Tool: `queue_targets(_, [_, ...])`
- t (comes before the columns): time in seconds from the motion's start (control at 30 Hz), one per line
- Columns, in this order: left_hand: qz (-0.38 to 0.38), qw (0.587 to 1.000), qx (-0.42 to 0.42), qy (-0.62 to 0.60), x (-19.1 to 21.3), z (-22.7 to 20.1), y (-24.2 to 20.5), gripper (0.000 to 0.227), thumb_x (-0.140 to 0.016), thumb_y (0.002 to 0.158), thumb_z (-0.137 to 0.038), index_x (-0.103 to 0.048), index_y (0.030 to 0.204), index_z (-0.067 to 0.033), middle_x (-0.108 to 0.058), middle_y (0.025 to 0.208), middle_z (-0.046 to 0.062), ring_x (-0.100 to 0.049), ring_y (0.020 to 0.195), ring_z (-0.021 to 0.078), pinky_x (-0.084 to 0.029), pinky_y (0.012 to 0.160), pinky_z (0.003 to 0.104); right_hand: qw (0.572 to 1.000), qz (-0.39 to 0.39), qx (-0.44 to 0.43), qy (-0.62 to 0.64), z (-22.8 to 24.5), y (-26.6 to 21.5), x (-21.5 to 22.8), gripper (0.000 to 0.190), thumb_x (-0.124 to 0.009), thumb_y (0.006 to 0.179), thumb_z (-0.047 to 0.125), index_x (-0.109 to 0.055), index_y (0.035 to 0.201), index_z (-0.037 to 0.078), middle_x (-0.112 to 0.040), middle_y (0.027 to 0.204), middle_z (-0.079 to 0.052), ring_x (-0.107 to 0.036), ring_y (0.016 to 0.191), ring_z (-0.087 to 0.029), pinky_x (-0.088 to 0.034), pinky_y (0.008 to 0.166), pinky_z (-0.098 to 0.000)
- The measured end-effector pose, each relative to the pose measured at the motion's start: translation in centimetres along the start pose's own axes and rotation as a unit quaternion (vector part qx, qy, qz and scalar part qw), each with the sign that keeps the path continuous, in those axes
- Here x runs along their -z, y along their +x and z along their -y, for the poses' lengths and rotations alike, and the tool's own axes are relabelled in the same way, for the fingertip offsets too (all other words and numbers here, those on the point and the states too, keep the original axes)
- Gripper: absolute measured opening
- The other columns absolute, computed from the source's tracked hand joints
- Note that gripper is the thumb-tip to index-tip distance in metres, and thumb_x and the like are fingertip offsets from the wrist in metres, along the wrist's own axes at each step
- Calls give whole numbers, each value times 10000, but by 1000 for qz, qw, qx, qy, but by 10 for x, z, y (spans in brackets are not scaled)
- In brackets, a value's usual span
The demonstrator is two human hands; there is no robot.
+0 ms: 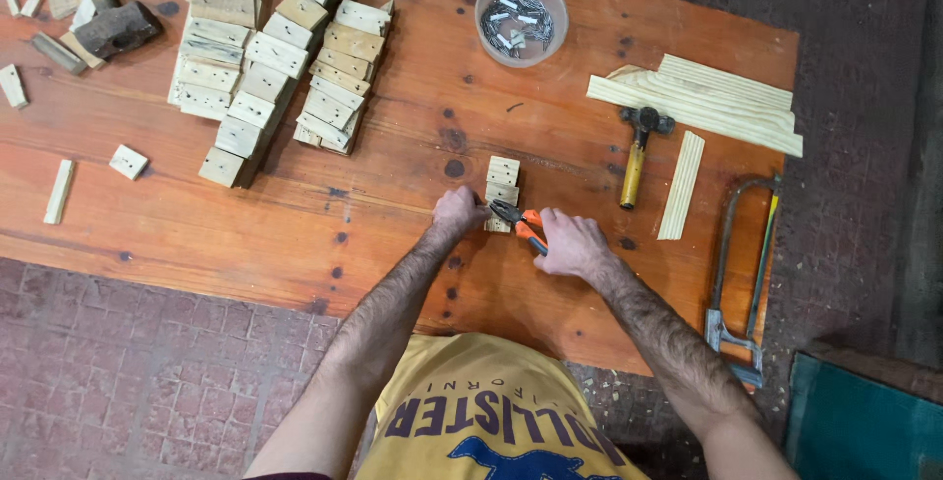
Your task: The person uses pliers to pull nails out of small wooden blocks on a workbench. They repeatedly pick up blocks, extract nails, and place the blocks back in a stack. A container of nails, a hammer, and a saw are visible on the table.
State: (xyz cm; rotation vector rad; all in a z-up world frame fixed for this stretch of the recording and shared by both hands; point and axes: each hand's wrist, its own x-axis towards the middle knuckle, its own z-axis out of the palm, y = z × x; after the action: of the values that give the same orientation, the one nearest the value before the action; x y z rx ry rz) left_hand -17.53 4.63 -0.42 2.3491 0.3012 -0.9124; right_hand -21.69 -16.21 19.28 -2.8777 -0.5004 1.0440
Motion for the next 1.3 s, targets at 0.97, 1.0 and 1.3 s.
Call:
queue_targets(0.97, [-48,981,-154,-111,-12,16,-15,564,-893,741,-373,-603,1207,-245,-742,1147,133,-685,1156,357,-562,1025,487,975,-111,-10,193,-18,11,-53,643,-688,658,408,-512,1213,134,-648,1074,-172,-687,1051,-466,-524,867,-609])
queue_targets(1.0, [-53,983,-147,-102,-11,17,-15,587,-890,733,-407,-588,1220,-278,-741,1150,134,-683,1161,354,-555,1041,484,978,-108,-16,179,-13,8,-45,649,-687,658,414,-516,1220,139,-657,1067,-150,-698,1041,-450,-530,885,-590])
queue_targets(1.3, [17,963,-224,-150,49,6,-78,315,-707,872,-400,-755,1016,-124,-737,907,175,-721,932,381,-546,841,542,978,-183,61,76,-23,15,-68,695,-704,651,363,-505,1272,122,-610,1087,-122,-697,1036,-390,-581,804,-553])
